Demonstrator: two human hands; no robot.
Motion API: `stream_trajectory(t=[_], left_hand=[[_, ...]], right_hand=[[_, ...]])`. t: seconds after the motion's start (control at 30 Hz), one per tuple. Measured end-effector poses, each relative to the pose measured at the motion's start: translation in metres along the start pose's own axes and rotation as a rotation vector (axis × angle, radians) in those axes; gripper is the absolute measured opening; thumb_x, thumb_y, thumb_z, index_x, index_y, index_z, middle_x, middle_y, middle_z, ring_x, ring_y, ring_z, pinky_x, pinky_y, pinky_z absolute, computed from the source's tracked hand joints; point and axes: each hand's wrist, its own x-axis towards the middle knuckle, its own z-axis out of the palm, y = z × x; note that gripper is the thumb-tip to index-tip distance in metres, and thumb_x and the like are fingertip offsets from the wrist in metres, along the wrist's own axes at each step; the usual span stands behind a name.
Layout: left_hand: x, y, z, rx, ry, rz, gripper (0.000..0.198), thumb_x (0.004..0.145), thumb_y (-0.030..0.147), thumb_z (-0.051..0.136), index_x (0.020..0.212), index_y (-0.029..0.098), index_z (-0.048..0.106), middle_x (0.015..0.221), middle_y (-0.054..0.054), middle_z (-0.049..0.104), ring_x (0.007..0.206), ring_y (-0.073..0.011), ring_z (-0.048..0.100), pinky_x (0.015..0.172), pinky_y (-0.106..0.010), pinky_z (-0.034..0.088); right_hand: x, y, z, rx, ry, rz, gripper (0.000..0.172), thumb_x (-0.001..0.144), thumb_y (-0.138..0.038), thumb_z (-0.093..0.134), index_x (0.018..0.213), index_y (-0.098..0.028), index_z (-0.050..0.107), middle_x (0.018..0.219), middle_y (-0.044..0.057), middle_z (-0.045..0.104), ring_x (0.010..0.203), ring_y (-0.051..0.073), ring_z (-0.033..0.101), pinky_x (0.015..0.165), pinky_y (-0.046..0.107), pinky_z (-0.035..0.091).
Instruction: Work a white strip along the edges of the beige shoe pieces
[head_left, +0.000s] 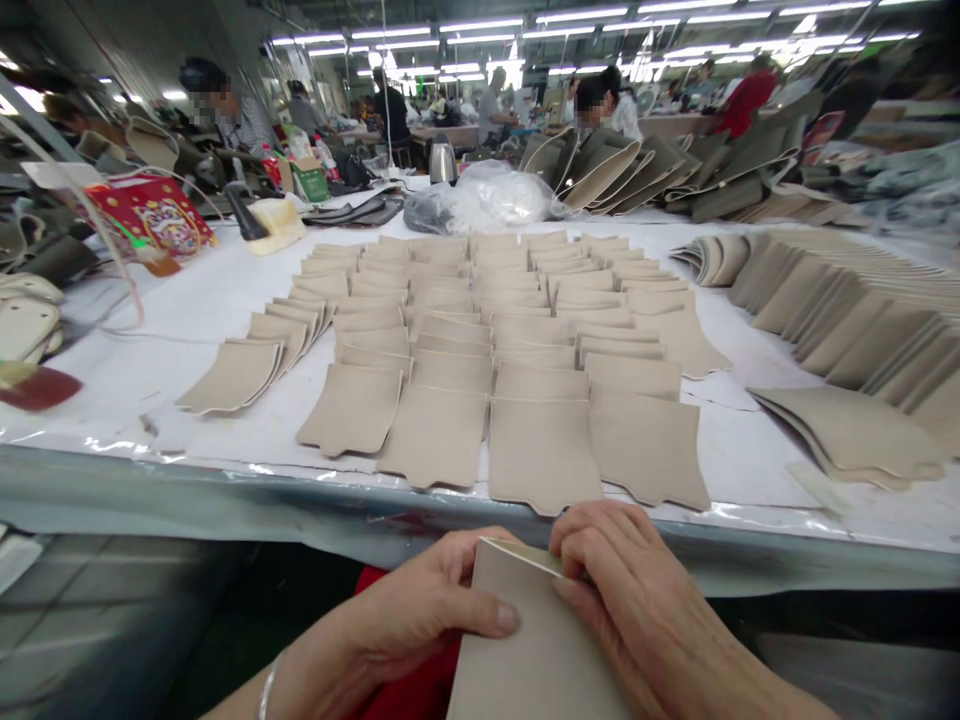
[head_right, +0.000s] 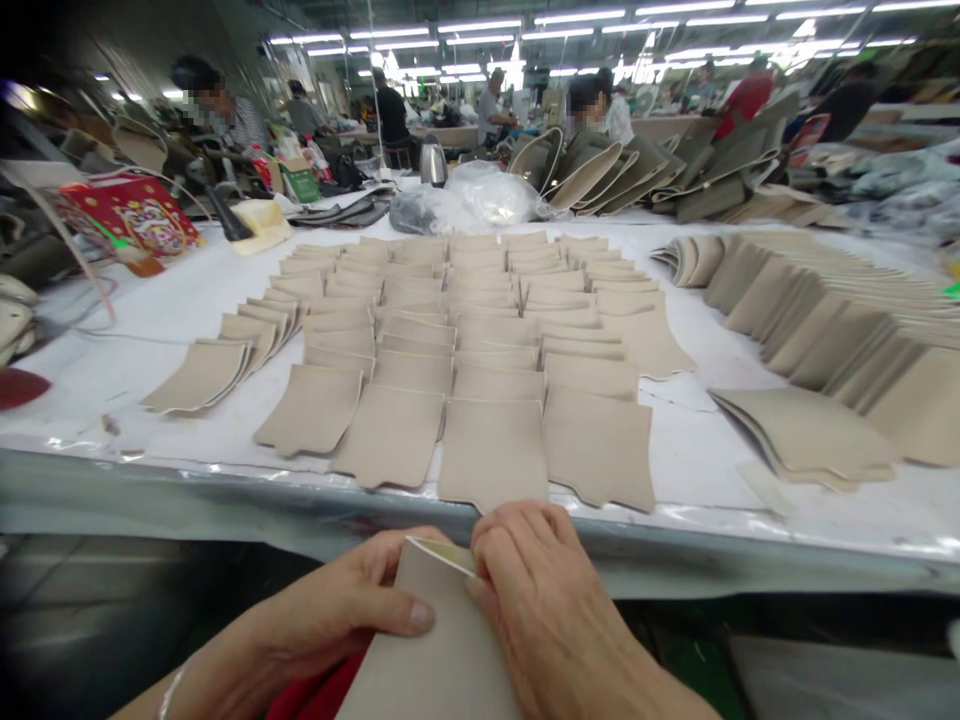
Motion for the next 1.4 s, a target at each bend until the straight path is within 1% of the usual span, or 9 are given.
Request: stream_trajectory(t=[0.1, 0.2, 0.27, 0.33, 0.57, 0.8, 1.03, 1.2, 1.4], left_hand=[[-0.003, -0.010, -0.003, -0.033, -0.011, -0.078, 0.036, 0.064, 0.019, 0.079, 0.092, 0.013, 0.057, 0.084, -0.002, 0.059, 0.071, -0.0116, 0.053, 0.070, -0.023, 0.041], [-0.008, -0.021, -0.009, 0.193, 0.098, -0.062, 0.035, 0.069, 0.024, 0.076, 0.097, 0.014, 0.058, 0.082, 0.001, 0.056, 0.072, -0.0119, 0.051, 0.065, -0.021, 0.037], [-0.010, -0.024, -0.012, 0.381, 0.192, -0.052, 0.030, 0.074, 0.027, 0.071, 0.099, 0.014, 0.063, 0.077, 0.002, 0.054, 0.069, -0.0114, 0.047, 0.061, -0.021, 0.033], [-0.009, -0.022, -0.013, 0.503, 0.244, -0.074, 0.025, 0.075, 0.027, 0.068, 0.095, 0.012, 0.068, 0.070, 0.003, 0.052, 0.066, -0.0113, 0.043, 0.059, -0.023, 0.031], [-0.008, -0.003, -0.006, 0.702, 0.266, -0.079, 0.018, 0.076, 0.026, 0.063, 0.084, 0.012, 0.071, 0.065, 0.003, 0.053, 0.062, -0.0111, 0.043, 0.057, -0.022, 0.029], [-0.009, -0.006, -0.008, 0.785, 0.260, -0.052, 0.015, 0.077, 0.023, 0.061, 0.083, 0.014, 0.072, 0.067, 0.003, 0.054, 0.066, -0.0118, 0.044, 0.058, -0.022, 0.030], [-0.009, -0.002, -0.007, 0.816, 0.262, -0.054, 0.017, 0.081, 0.024, 0.059, 0.082, 0.014, 0.073, 0.069, 0.003, 0.060, 0.067, -0.0128, 0.050, 0.062, -0.022, 0.034], [-0.008, -0.002, -0.004, 0.842, 0.264, -0.061, 0.019, 0.083, 0.025, 0.058, 0.086, 0.016, 0.073, 0.075, 0.002, 0.064, 0.072, -0.0138, 0.054, 0.064, -0.021, 0.036], [-0.008, 0.003, -0.001, 0.930, 0.269, -0.065, 0.015, 0.081, 0.023, 0.058, 0.078, 0.015, 0.070, 0.064, 0.005, 0.056, 0.064, -0.0114, 0.048, 0.058, -0.021, 0.031]], right_hand=[[-0.003, -0.003, 0.008, -0.011, -0.126, 0.009, 0.024, 0.090, 0.001, 0.037, 0.091, -0.022, 0.044, 0.093, 0.006, 0.060, 0.087, 0.025, 0.054, 0.081, 0.042, 0.043], [-0.022, -0.003, 0.024, 0.094, -0.239, 0.119, 0.026, 0.089, 0.002, 0.037, 0.092, -0.022, 0.046, 0.098, 0.005, 0.062, 0.092, 0.023, 0.057, 0.084, 0.040, 0.044], [-0.035, -0.002, 0.034, 0.172, -0.257, 0.185, 0.026, 0.089, 0.002, 0.038, 0.092, -0.023, 0.045, 0.101, 0.004, 0.063, 0.094, 0.022, 0.057, 0.085, 0.038, 0.044], [-0.041, -0.001, 0.038, 0.221, -0.243, 0.214, 0.026, 0.090, 0.002, 0.039, 0.091, -0.024, 0.044, 0.103, 0.002, 0.063, 0.094, 0.021, 0.056, 0.084, 0.037, 0.044], [-0.031, -0.002, 0.028, 0.280, -0.271, 0.279, 0.022, 0.094, -0.004, 0.039, 0.087, -0.024, 0.044, 0.098, 0.002, 0.062, 0.092, 0.020, 0.057, 0.083, 0.035, 0.045], [-0.027, -0.004, 0.025, 0.284, -0.319, 0.296, 0.022, 0.095, -0.003, 0.039, 0.092, -0.023, 0.048, 0.097, 0.002, 0.061, 0.092, 0.020, 0.057, 0.086, 0.037, 0.045], [-0.025, 0.002, 0.025, 0.302, -0.351, 0.279, 0.020, 0.097, -0.010, 0.034, 0.086, -0.022, 0.045, 0.090, 0.006, 0.059, 0.083, 0.023, 0.055, 0.075, 0.038, 0.047], [-0.023, 0.001, 0.019, 0.302, -0.353, 0.311, 0.021, 0.096, -0.007, 0.034, 0.086, -0.023, 0.045, 0.090, 0.005, 0.059, 0.083, 0.022, 0.055, 0.075, 0.037, 0.048], [-0.023, -0.004, 0.013, 0.301, -0.329, 0.318, 0.022, 0.093, -0.005, 0.038, 0.084, -0.023, 0.046, 0.088, 0.004, 0.059, 0.082, 0.022, 0.056, 0.075, 0.035, 0.048]])
